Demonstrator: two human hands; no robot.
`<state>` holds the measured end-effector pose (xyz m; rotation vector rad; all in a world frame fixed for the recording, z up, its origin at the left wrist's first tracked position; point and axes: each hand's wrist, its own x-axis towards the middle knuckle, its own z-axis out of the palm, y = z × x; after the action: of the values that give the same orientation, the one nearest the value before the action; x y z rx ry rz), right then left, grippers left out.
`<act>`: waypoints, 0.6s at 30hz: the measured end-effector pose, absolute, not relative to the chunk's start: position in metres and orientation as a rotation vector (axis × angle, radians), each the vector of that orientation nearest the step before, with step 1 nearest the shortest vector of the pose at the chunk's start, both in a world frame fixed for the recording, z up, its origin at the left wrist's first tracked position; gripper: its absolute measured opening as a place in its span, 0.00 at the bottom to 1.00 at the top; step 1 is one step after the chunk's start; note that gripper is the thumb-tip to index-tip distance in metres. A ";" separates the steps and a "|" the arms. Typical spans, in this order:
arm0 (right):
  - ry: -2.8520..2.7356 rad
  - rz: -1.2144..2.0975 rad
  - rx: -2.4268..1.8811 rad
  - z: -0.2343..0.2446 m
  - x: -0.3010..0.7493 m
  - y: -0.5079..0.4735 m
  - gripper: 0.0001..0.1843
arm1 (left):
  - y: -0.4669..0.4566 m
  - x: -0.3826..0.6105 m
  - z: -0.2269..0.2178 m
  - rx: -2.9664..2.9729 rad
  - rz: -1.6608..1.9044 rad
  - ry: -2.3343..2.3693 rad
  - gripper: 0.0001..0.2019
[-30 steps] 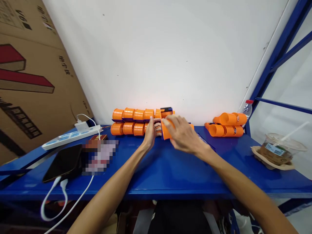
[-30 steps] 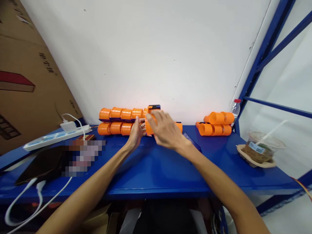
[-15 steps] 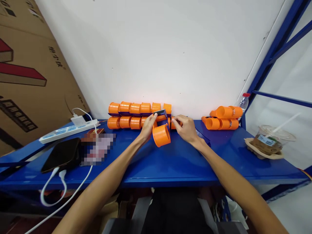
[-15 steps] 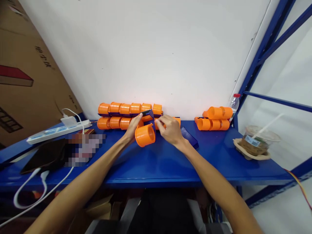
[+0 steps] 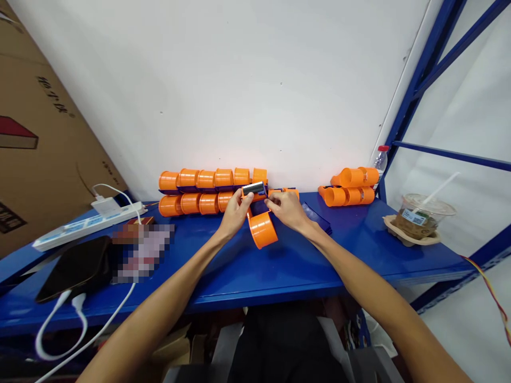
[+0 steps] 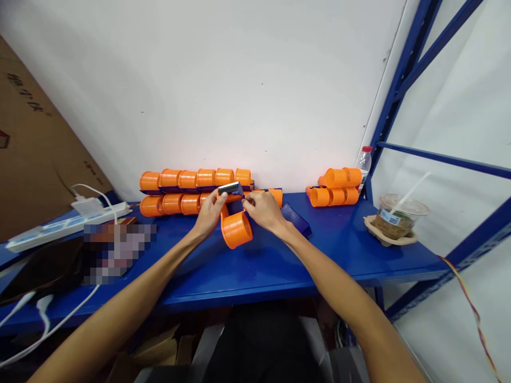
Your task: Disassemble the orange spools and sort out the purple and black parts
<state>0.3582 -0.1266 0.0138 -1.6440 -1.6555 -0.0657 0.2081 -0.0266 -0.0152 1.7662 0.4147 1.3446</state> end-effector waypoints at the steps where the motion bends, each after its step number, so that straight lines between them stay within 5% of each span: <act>1: -1.666 -0.066 -1.651 0.015 0.358 -0.127 0.16 | -0.027 0.208 -0.015 1.790 1.351 0.421 0.27; 18: -1.729 -0.185 -1.810 0.018 0.358 -0.125 0.17 | -0.030 0.209 -0.022 1.710 1.374 0.393 0.26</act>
<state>0.3583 -0.1250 0.0182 -1.8096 -1.7291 -0.1853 0.2089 -0.0301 -0.0223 1.7101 0.3927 1.3737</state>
